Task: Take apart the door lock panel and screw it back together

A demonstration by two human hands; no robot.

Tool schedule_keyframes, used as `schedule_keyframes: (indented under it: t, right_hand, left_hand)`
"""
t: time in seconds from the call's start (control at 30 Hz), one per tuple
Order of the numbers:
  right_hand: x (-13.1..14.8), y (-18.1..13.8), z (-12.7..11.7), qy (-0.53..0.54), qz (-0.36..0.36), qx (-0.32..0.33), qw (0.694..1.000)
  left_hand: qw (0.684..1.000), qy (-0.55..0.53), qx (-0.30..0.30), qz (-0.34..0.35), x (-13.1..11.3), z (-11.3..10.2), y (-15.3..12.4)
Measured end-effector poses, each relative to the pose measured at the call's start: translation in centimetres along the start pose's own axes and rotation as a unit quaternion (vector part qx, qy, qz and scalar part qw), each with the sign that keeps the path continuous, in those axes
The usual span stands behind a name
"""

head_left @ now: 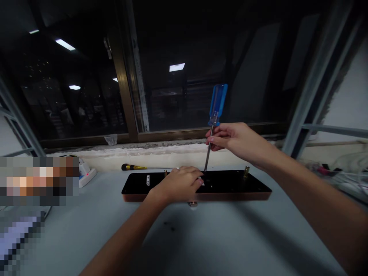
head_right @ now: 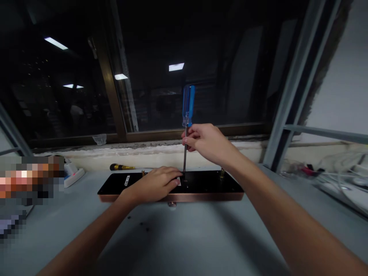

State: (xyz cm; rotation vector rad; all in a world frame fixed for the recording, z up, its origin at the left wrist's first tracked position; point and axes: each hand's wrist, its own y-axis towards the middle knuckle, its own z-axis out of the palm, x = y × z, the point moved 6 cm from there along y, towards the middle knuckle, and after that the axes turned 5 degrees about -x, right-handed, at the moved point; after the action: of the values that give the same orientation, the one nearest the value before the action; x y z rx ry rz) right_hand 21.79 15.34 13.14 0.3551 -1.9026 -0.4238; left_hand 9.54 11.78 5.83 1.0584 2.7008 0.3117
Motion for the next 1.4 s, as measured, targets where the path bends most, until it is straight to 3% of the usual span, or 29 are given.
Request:
schedule_keyframes:
  t: [0.3,0.47,0.77,0.93,1.4]
  right_hand:
    - [0.0,-0.6,0.9,0.092,0.006,0.066,0.994]
    - [-1.0,-0.2,1.1,0.118,0.009,0.068,0.991]
    - [-1.9,0.7,2.3,-0.061,-0.06,0.022,0.996]
    - [-2.2,0.8,1.8,-0.123,-0.065,0.035,0.99]
    - [-1.5,0.3,1.6,-0.017,-0.009,0.046,0.999]
  left_hand:
    - [1.0,0.005,0.005,-0.007,0.0,-0.1,-0.2]
    - [1.0,0.003,0.007,-0.011,0.0,0.0,-0.1]
    - [1.0,0.01,0.004,-0.006,0.1,0.1,-0.1]
    - [1.0,0.01,0.008,-0.008,-0.1,-0.2,-0.2]
    - [1.0,0.019,0.004,-0.005,0.1,0.0,-0.2]
